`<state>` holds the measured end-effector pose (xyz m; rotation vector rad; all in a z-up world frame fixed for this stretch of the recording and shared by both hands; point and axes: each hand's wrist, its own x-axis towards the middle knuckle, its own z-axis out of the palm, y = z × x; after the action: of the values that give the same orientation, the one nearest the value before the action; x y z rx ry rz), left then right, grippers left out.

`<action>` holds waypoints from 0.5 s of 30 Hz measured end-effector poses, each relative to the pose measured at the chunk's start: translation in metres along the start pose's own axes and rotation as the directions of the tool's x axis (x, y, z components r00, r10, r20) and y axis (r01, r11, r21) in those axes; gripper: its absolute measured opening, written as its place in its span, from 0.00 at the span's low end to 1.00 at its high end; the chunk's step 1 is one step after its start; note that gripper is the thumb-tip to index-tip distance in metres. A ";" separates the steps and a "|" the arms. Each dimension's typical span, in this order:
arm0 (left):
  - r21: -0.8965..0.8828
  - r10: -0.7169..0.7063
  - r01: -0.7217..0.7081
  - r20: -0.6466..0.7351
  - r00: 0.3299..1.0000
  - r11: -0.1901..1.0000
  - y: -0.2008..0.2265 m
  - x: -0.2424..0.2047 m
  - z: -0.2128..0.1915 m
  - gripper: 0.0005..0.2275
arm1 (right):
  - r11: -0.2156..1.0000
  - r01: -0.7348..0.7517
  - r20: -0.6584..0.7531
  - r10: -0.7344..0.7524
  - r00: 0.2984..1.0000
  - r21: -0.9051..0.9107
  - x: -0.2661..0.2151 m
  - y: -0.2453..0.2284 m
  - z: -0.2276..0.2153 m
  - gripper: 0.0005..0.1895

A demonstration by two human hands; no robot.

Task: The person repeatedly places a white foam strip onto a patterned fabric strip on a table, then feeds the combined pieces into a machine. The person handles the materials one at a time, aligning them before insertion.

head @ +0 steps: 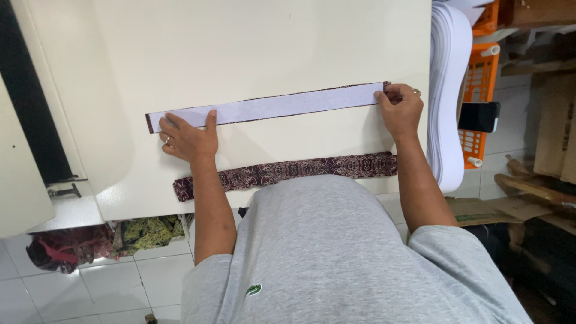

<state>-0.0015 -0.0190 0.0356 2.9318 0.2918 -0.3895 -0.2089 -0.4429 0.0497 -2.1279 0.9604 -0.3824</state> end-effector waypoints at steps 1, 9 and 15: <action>0.001 -0.002 0.002 -0.010 1.000 1.000 0.000 0.000 0.000 0.53 | 1.000 0.029 -0.005 -0.029 1.000 -0.005 0.000 0.000 0.001 0.11; -0.104 -0.019 0.018 -0.009 1.000 0.994 0.008 -0.010 0.010 0.45 | 0.992 0.125 0.002 -0.125 0.992 -0.032 -0.003 0.001 0.001 0.10; -0.094 0.034 -0.033 0.009 0.999 0.995 0.014 -0.015 0.001 0.51 | 0.983 0.117 0.043 -0.112 0.993 -0.139 -0.002 0.001 0.000 0.11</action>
<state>-0.0129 -0.0348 0.0401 2.8375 0.2528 -0.3760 -0.2105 -0.4419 0.0492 -2.3181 0.8699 -0.3417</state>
